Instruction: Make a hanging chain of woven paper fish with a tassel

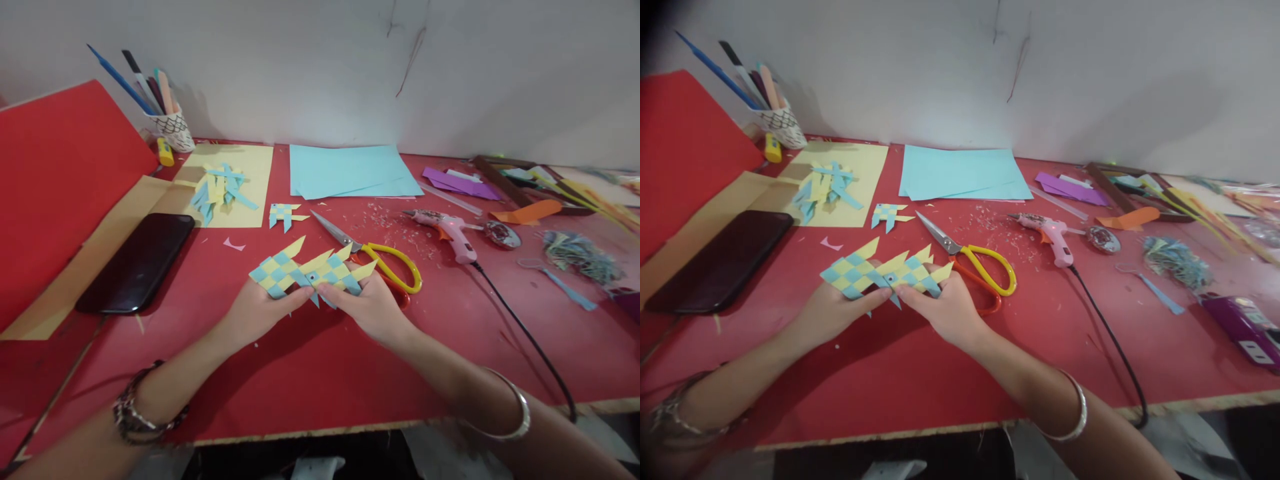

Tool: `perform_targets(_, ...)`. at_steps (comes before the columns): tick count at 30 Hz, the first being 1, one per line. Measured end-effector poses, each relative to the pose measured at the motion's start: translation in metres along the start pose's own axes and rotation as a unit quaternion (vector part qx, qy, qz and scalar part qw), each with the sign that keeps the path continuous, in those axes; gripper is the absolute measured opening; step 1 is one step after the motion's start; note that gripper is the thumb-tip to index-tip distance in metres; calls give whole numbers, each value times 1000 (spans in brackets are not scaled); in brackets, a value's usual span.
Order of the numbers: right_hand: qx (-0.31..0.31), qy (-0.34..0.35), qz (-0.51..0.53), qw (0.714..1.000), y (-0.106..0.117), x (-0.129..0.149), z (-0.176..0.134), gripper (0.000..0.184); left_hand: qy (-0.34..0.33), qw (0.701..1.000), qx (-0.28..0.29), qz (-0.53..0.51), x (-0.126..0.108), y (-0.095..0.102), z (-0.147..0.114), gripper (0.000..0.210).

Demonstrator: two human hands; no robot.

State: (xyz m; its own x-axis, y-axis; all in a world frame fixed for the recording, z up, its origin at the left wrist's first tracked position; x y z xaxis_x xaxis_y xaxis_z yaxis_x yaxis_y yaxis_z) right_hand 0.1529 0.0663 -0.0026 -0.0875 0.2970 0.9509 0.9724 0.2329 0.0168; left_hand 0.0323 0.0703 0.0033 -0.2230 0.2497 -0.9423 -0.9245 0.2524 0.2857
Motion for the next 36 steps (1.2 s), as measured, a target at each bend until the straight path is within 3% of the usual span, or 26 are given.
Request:
perform_targets(11,0,-16,-4,1000,0,-3,0,17,20,1000,0,-12,2,0,-1,28)
perform_targets(17,-14,-7,-20,1000,2,2,0,16,26,999,-34,-31,6,8,1,40)
perform_targets(25,-5,-25,-18,1000,0,1,-1,10,37,997,-55,-34,10,14,0,22)
perform_targets(36,-2,-25,-16,1000,1,1,1,12,48,993,-75,-71,16,14,0,34)
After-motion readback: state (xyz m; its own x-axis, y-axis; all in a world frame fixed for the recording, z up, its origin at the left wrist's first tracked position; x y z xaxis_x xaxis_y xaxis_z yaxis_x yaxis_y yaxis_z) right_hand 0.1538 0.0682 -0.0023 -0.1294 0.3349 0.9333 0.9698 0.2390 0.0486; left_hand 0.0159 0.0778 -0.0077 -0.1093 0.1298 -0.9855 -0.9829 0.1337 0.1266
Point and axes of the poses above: each hand's wrist, its own z-axis towards the middle knuckle, its own y-axis out of the back of the hand, x = y × z, the point moved 8 cm from there along z, towards the middle knuckle, and after that the axes turned 12 degrees about -y, right-handed, at the moved point
